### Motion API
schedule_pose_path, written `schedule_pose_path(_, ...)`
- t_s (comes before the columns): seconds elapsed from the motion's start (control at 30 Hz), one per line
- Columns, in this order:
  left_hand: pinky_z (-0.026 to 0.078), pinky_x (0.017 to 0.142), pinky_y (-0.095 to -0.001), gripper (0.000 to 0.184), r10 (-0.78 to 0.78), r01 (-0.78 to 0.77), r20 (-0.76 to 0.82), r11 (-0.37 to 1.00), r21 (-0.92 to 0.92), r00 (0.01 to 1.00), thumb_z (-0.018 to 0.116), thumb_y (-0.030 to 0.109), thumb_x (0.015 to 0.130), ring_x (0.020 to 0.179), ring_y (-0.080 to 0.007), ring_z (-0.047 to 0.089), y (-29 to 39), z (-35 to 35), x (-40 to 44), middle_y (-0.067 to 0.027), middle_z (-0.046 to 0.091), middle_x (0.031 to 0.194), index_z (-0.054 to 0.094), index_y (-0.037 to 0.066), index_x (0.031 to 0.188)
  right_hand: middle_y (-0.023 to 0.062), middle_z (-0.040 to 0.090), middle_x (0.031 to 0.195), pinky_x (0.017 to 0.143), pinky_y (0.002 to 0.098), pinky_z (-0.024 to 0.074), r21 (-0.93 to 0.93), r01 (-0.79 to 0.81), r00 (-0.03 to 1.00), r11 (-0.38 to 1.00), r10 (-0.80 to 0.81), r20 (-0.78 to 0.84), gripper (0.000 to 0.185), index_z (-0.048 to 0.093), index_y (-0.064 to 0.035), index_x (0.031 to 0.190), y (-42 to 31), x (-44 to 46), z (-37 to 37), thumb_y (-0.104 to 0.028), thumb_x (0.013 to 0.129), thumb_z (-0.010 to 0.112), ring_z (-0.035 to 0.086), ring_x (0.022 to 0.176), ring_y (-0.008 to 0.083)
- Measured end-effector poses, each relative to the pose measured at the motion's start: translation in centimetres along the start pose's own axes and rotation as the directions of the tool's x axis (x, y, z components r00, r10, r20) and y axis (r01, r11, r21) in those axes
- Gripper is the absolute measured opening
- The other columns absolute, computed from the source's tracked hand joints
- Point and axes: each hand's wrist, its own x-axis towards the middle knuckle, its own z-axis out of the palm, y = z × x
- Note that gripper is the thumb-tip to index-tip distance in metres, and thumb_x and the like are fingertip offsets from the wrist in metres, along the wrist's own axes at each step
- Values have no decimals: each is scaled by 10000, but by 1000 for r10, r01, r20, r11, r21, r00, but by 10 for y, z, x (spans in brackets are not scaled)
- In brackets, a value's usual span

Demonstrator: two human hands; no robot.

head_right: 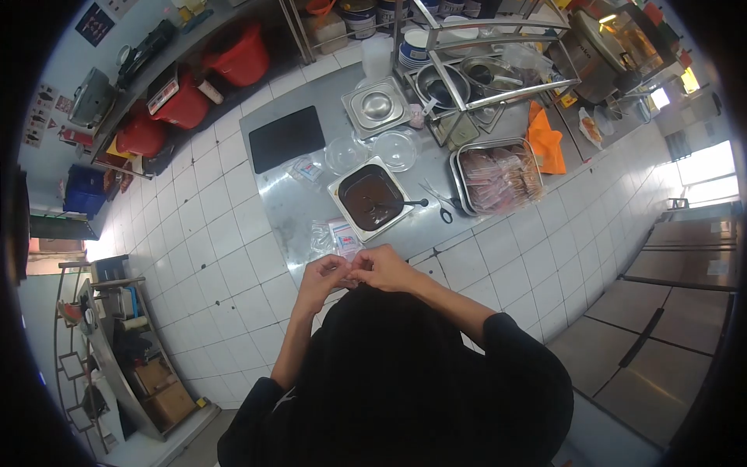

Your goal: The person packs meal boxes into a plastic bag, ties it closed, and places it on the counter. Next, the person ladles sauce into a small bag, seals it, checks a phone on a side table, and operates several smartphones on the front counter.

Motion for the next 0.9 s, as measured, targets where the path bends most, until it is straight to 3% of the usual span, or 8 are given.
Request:
schedule_pose_path(0.17, 608, 739, -277, 160, 113, -132, 117, 976, 174, 987, 699, 118, 958, 877, -140, 684, 1, 13, 7, -74, 691, 979, 645, -9, 1038, 101, 714, 761, 658, 321, 518, -14, -21, 1000, 1000, 21, 3, 186, 716, -3, 886, -2, -6, -20, -182, 864, 763, 661, 698, 150)
schedule_pose_path(0.37, 606, 754, -279, 136, -12, 11, 142, 1000, 3, 990, 681, 81, 962, 841, -146, 689, 11, 21, 19, -76, 679, 967, 633, -18, 1041, 92, 718, 761, 660, 311, 515, -37, 2, 999, 999, -1, 40, 162, 719, -13, 871, -8, -9, -40, -172, 872, 748, 656, 696, 148)
schedule_pose_path(0.47, 602, 756, -273, 109, 87, -93, 147, 995, 35, 985, 655, 78, 975, 823, -150, 689, 7, 24, 27, -72, 678, 964, 635, -17, 1025, 91, 714, 766, 650, 309, 507, 30, -4, 1000, 1000, 4, 6, 171, 714, -10, 874, -6, -10, -45, -178, 881, 743, 648, 696, 146)
schedule_pose_path(0.57, 585, 750, -278, 87, 212, -219, 53, 957, 192, 976, 618, 70, 983, 822, -151, 687, -1, 33, 36, -82, 682, 914, 640, -13, 999, 86, 699, 766, 626, 322, 494, 58, -1, 999, 998, 4, -50, 161, 692, -7, 890, -3, -12, -47, -164, 894, 727, 626, 674, 142)
schedule_pose_path(0.63, 557, 695, -309, 91, 290, -271, 44, 818, 507, 956, 586, 64, 983, 772, -193, 682, 16, 48, 32, -119, 668, 854, 626, -14, 959, 82, 686, 765, 613, 333, 484, -5, 23, 995, 1000, -24, -93, 146, 671, -6, 908, 0, -11, -47, -147, 906, 708, 608, 656, 140)
schedule_pose_path(0.77, 482, 602, -405, 129, 406, -398, 169, 586, 706, 898, 556, 74, 970, 666, -315, 636, 24, 53, 35, -202, 613, 782, 582, -28, 895, 162, 652, 757, 607, 401, 480, -65, 110, 982, 992, -118, -150, 178, 612, 9, 888, 4, -8, -43, -159, 944, 627, 619, 639, 286)
schedule_pose_path(0.83, 456, 586, -435, 147, 426, -425, 181, 595, 682, 886, 556, 77, 961, 636, -357, 608, 27, 54, 36, -215, 606, 768, 569, -33, 864, 205, 636, 755, 615, 431, 481, -209, 221, 951, 953, -258, -173, 200, 591, 15, 869, 7, -3, -40, -167, 953, 590, 623, 661, 374)
schedule_pose_path(0.9, 447, 579, -449, 151, 430, -423, 177, 586, 692, 885, 566, 77, 944, 618, -376, 599, 30, 54, 34, -217, 605, 753, 565, -35, 844, 223, 625, 753, 629, 464, 481, -223, 171, 973, 960, -200, -114, 206, 580, 18, 845, 0, 0, -42, -168, 934, 581, 614, 697, 421)
